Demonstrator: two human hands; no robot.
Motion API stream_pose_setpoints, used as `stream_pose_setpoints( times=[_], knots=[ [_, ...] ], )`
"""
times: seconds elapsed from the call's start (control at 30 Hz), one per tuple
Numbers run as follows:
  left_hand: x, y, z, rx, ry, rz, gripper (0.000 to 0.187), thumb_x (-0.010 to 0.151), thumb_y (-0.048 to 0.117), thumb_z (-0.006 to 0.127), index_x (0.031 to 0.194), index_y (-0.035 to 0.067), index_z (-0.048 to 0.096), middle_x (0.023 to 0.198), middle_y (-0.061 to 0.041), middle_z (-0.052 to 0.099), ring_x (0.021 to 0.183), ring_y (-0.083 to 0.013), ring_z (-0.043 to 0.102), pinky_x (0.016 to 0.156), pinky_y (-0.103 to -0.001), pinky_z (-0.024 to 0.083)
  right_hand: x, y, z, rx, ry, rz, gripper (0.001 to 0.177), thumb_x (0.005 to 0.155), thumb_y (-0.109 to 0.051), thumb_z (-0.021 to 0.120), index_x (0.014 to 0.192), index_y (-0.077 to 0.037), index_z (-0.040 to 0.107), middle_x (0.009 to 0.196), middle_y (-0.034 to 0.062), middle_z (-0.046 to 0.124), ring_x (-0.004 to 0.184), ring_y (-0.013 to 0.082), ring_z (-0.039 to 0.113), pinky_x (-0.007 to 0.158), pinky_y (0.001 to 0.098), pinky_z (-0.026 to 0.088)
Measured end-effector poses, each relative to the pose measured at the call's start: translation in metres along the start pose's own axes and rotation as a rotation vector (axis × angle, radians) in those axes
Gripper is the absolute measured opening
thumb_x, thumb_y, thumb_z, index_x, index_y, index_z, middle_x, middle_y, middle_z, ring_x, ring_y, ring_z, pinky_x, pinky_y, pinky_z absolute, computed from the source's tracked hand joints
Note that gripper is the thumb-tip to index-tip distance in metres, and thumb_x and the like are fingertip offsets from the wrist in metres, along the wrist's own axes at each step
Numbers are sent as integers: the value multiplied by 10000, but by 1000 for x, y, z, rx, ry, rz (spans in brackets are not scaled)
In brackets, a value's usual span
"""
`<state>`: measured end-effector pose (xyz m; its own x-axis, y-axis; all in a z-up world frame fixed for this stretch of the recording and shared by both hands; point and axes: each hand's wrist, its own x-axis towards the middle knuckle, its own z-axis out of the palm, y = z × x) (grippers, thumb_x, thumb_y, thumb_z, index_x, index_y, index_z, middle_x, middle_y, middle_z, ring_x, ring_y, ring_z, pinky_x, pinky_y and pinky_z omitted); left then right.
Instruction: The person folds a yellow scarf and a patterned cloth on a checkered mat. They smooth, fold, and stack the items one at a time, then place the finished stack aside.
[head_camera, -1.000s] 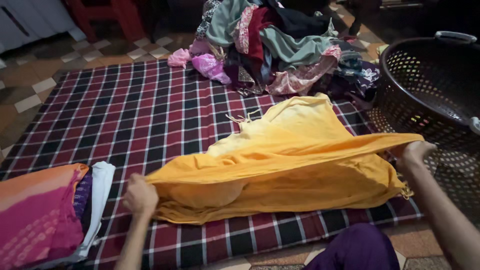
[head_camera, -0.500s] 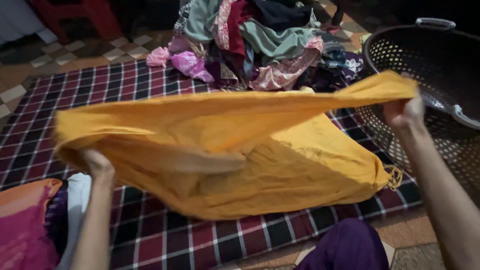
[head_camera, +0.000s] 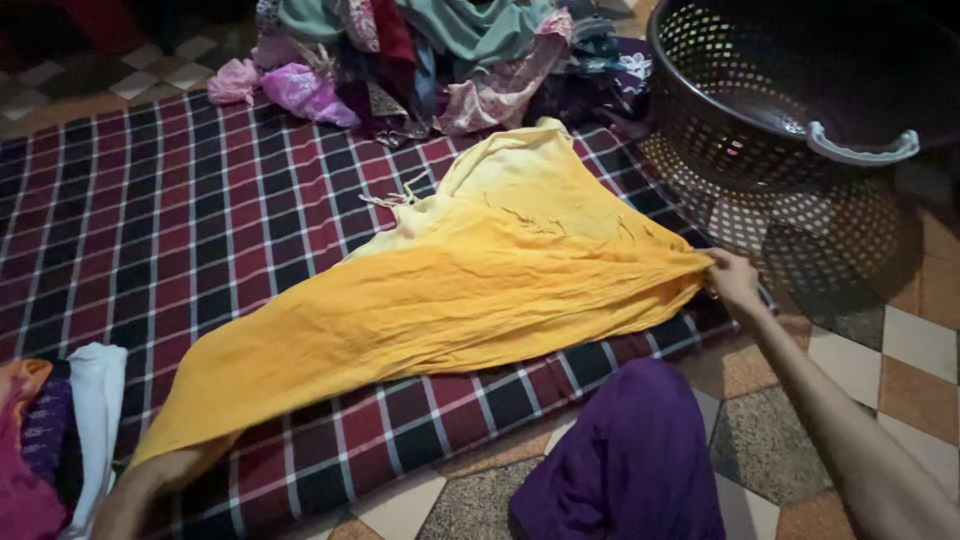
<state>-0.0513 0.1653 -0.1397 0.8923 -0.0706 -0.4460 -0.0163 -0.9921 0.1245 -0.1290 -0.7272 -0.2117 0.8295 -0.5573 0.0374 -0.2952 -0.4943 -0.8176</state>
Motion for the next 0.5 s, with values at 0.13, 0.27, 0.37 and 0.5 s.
stream_pose_setpoints(
  times=[0.13, 0.27, 0.37, 0.5],
  knots=[
    [37, 47, 38, 88, -436, -27, 604, 900, 604, 628, 1405, 276, 684, 1493, 5, 618, 1369, -186, 570, 1172, -342, 436, -4, 8, 3, -209, 14, -208, 353, 866, -27, 612, 1139, -127, 812, 1053, 99, 786, 817, 184, 748, 807, 333, 587],
    [81, 183, 47, 228, -473, 307, 750, 896, 798, 501, 1144, 127, 729, 1124, -113, 740, 1050, -268, 707, 933, -431, 561, -11, 18, 7, -346, 290, -472, 278, 828, -123, 750, 1101, -104, 802, 1109, 149, 764, 1002, 276, 713, 894, 389, 569],
    [85, 339, 59, 65, -136, 576, 549, 970, 556, 529, 1234, 103, 692, 1151, -177, 743, 1079, -357, 700, 938, -469, 552, -8, 14, 16, -251, 362, -37, 394, 793, -210, 827, 1126, -17, 741, 1071, 233, 730, 962, 349, 710, 833, 428, 574],
    [75, 528, 84, -439, -69, 952, 534, 931, 370, 669, 1363, 66, 593, 1339, -159, 660, 1136, -329, 686, 986, -404, 536, -8, -1, 44, 91, 390, 264, 462, 716, -182, 856, 1143, -72, 717, 1080, 145, 710, 976, 257, 698, 820, 382, 562]
  ],
)
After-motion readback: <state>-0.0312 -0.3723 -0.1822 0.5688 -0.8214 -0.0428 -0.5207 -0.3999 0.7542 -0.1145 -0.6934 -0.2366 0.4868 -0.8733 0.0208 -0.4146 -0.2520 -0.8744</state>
